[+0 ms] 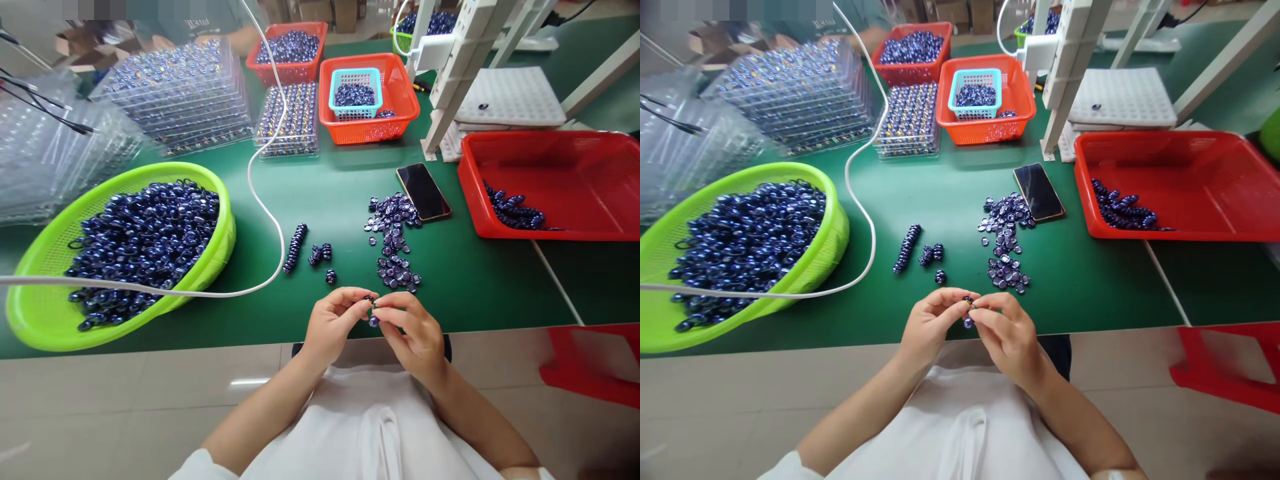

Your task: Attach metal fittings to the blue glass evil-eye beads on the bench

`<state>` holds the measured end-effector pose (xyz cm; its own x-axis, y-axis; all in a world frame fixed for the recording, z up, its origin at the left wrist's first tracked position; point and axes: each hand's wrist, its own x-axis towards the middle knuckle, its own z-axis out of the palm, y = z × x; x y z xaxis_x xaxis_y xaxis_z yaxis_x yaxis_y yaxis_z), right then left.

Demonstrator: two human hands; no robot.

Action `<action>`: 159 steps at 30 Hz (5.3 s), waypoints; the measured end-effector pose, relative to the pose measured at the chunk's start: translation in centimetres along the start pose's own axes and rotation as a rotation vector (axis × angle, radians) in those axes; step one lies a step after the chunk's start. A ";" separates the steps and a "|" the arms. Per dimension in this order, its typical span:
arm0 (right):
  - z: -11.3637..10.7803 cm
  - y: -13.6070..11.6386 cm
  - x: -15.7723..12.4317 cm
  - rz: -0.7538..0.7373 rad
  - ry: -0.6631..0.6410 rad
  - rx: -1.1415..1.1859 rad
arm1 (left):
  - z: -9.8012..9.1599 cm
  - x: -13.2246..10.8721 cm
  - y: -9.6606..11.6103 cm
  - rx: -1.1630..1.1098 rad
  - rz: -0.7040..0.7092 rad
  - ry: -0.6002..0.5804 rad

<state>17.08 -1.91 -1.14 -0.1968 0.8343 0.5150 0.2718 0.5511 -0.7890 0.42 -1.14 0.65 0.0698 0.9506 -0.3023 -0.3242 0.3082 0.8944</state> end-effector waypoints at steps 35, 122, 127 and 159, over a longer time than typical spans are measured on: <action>-0.3 -0.2 0.6 -0.033 -0.010 -0.062 | -1.0 -0.2 0.5 0.269 0.082 0.001; 0.5 0.1 0.1 0.035 0.068 0.067 | -0.7 -0.2 0.4 0.017 -0.072 0.005; 0.4 0.2 0.2 0.014 0.057 0.016 | -0.7 -0.4 0.4 0.073 -0.021 -0.019; -0.1 0.1 0.3 -0.128 -0.026 -0.164 | -1.5 -0.4 0.7 0.338 0.115 -0.132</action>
<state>17.11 -1.61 -1.02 -0.2632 0.7579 0.5968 0.3925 0.6493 -0.6514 -1.28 -1.34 0.89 0.1793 0.9692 -0.1686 -0.0090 0.1730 0.9849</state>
